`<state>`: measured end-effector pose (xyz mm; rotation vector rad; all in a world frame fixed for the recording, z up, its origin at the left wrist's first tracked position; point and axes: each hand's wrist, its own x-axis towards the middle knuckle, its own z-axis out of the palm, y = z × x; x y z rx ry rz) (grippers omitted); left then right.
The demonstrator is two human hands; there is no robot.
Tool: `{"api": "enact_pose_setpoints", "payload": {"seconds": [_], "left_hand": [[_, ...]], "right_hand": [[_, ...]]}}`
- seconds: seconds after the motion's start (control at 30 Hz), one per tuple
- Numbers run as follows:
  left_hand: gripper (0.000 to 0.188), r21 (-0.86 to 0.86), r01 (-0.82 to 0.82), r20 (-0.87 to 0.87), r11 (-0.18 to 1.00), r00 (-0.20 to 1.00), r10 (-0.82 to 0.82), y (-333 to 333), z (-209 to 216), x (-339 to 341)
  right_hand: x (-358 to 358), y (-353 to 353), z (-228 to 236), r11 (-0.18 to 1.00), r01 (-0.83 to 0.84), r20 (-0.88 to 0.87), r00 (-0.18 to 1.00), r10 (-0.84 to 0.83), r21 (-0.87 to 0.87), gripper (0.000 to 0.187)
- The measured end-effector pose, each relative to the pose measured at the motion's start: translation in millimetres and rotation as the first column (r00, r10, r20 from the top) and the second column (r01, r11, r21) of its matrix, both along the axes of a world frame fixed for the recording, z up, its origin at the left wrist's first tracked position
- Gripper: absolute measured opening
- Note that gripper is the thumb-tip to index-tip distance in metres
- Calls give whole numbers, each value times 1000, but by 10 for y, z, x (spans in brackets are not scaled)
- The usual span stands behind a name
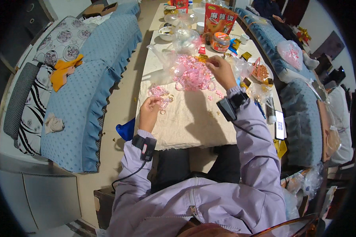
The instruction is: The person assembles small pink beaded keychains at a table, threading beads onto wire and using pliers to close loops. They repeatedly pick up beads and wire, form loops, and secure them with pliers, placing finished pieces on the table.
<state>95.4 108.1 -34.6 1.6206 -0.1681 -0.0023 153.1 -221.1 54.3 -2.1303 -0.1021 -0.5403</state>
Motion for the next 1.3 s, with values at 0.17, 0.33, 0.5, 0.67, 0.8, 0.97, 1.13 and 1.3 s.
{"api": "enact_pose_setpoints", "payload": {"seconds": [0.17, 0.33, 0.5, 0.67, 0.8, 0.97, 1.13, 1.3], "left_hand": [[18, 417, -124, 255, 900, 967, 15, -36, -47, 164], [26, 687, -285, 473, 669, 874, -114, -218, -9, 148], [27, 785, -361, 512, 503, 835, -200, -385, -44, 185], [18, 784, -388, 544, 485, 805, -235, -407, -136, 179], [15, 733, -443, 600, 516, 779, -183, -439, -173, 148], [13, 595, -436, 650, 675, 755, -86, -410, -144, 147], [12, 550, -371, 574, 748, 819, -17, -362, -149, 146], [9, 341, -271, 397, 900, 910, 123, -324, -145, 181]], "right_hand": [[-773, -195, -504, 997, -60, 30, 998, 61, -53, 18], [-1521, -205, -703, 998, 15, -146, 989, -23, -54, 13], [-1818, -117, -619, 978, 127, -83, 986, -142, -165, 12], [-1648, -92, -599, 971, 130, 37, 991, -126, -200, 16], [-1455, -23, -672, 950, 97, 140, 989, -57, -298, 18], [-1627, 101, -791, 935, -46, 22, 998, 58, -351, 17], [-1852, -7, -785, 933, -115, 67, 987, 147, -342, 19], [-1849, -90, -733, 947, -68, 42, 995, 86, -315, 26]]}}
